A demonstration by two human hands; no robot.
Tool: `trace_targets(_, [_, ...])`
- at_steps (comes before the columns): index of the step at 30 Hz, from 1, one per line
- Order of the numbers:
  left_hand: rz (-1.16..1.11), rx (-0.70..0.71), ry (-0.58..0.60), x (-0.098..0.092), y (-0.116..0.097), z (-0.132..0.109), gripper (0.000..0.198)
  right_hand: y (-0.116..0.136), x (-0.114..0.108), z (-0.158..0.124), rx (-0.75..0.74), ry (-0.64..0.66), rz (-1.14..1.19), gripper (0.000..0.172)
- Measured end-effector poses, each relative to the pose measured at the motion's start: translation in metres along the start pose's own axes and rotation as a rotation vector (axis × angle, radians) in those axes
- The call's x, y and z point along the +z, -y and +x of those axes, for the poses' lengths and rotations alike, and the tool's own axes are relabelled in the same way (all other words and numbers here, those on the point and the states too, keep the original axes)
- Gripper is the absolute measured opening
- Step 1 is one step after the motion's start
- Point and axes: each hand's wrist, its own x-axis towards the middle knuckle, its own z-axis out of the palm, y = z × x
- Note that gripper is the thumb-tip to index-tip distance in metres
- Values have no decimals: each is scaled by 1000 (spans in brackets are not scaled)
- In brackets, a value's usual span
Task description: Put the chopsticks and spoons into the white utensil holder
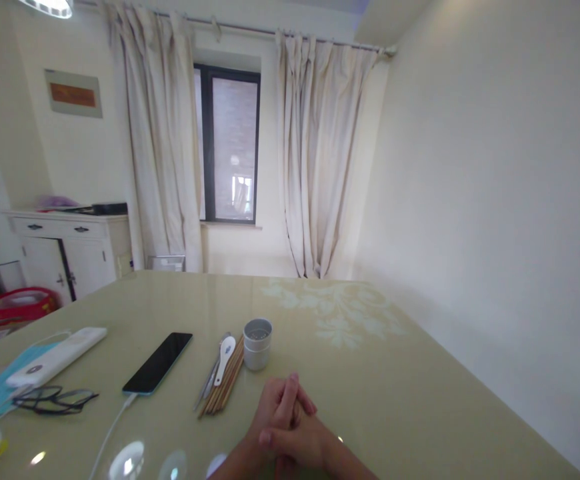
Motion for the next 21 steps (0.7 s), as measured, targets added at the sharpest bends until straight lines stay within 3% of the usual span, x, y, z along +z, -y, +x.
trace_targets(3, [304,248,-351,-22,-3,14,56,7,-12,13,-201,-62,34,64])
trace_targets(5, [466,268,-621,-44,-3,26,45,12,-24,22,-255,-231,24,71])
trace_targets(7, [570,197,-739,-66,2,38,67,13,-39,29,-261,-400,20,67])
trace_targets(10, [596,106,-598,-89,20,45,101,5,-60,35,-259,-528,33,58])
trace_targets(12, [569,53,-486,-93,31,45,103,-3,-69,38,-255,-551,42,56])
trace_targets(14, [538,28,-420,-87,35,41,95,-10,-74,40,-255,-551,47,63])
trace_targets(16, [491,41,-358,-76,34,36,88,-14,-79,38,-272,-501,56,80])
trace_targets(19, [364,70,-204,-56,30,29,86,-13,-90,30,-333,-342,62,109])
trace_targets(21, [278,77,-91,-44,28,25,86,-7,-101,21,-364,-242,79,112])
